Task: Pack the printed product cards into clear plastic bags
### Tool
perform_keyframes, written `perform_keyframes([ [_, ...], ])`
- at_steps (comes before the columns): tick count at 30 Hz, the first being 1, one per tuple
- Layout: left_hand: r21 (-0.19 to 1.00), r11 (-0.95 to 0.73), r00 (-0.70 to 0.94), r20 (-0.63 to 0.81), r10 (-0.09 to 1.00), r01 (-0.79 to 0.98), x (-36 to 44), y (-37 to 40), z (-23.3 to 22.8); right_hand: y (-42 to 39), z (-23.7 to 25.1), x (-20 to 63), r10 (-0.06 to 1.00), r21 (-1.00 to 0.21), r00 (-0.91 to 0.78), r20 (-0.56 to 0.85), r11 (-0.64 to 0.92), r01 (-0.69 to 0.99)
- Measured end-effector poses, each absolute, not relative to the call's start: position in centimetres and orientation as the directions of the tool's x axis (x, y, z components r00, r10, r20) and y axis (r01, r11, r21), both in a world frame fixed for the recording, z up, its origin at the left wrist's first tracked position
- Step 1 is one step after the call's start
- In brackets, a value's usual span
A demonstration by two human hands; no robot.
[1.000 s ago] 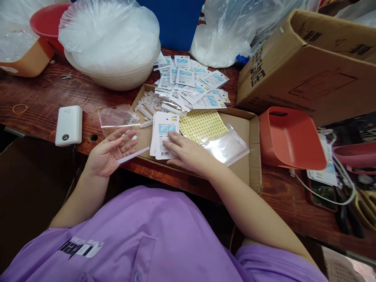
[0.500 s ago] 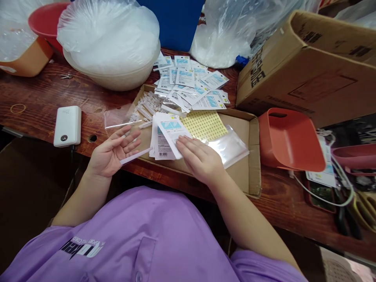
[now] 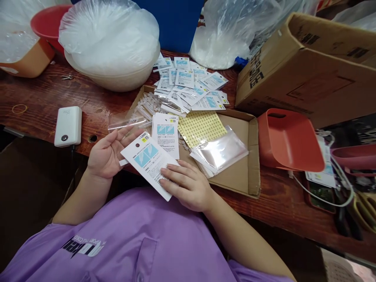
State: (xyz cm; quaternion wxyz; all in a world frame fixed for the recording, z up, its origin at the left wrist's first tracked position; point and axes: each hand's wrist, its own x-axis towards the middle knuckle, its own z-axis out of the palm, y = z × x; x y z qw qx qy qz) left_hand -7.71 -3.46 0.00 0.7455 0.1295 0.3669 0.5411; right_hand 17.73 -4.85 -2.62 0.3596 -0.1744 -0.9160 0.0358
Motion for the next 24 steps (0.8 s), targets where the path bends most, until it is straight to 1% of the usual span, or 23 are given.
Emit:
perform_keyframes([
  [2,0.586,0.389,0.153,-0.412,0.898,-0.711,-7.8,-3.5,0.1,-4.9,-2.6,18.0,0.346,-0.162,-0.680,0.646,0.933,0.321],
  [4,0.589,0.378,0.150,-0.398,0.905,-0.714,-7.6,-3.6,0.1,-5.1,-2.6,17.9,0.330,-0.104,-0.695,0.639,0.932,0.347],
  [6,0.598,0.342,0.130,-0.368,0.921,-0.725,-7.2,-3.6,0.1,-5.3,-2.7,17.4,0.328,-0.025,-0.724,0.607,0.918,0.395],
  [8,0.614,0.279,0.080,-0.331,0.940,-0.739,-6.4,-3.6,0.2,-5.6,-2.8,16.5,0.358,0.038,-0.744,0.564,0.889,0.456],
  [10,0.625,0.239,0.040,-0.316,0.948,-0.743,-5.7,-3.6,0.2,-5.6,-2.8,15.5,0.389,0.061,-0.739,0.550,0.864,0.500],
  [12,0.626,0.241,0.038,-0.320,0.947,-0.742,-5.1,-3.7,0.2,-5.4,-2.6,14.6,0.395,0.061,-0.735,0.552,0.859,0.508],
  [15,0.625,0.308,0.124,-0.322,0.939,-0.717,-4.7,-4.0,0.1,-4.7,-1.6,13.9,0.406,0.052,-0.740,0.536,0.860,0.508],
  [19,0.627,0.425,0.302,-0.299,0.905,-0.653,-4.9,-4.8,-0.3,-4.0,-0.3,13.1,0.470,0.045,-0.713,0.521,0.819,0.572],
  [22,0.643,0.442,0.397,-0.226,0.890,-0.625,-5.6,-5.2,-0.8,-3.8,0.0,12.1,0.524,0.049,-0.676,0.518,0.771,0.635],
  [24,0.662,0.444,0.453,-0.174,0.875,-0.604,-6.4,-5.3,-1.3,-3.8,-0.1,11.7,0.542,0.012,-0.679,0.495,0.777,0.629],
])
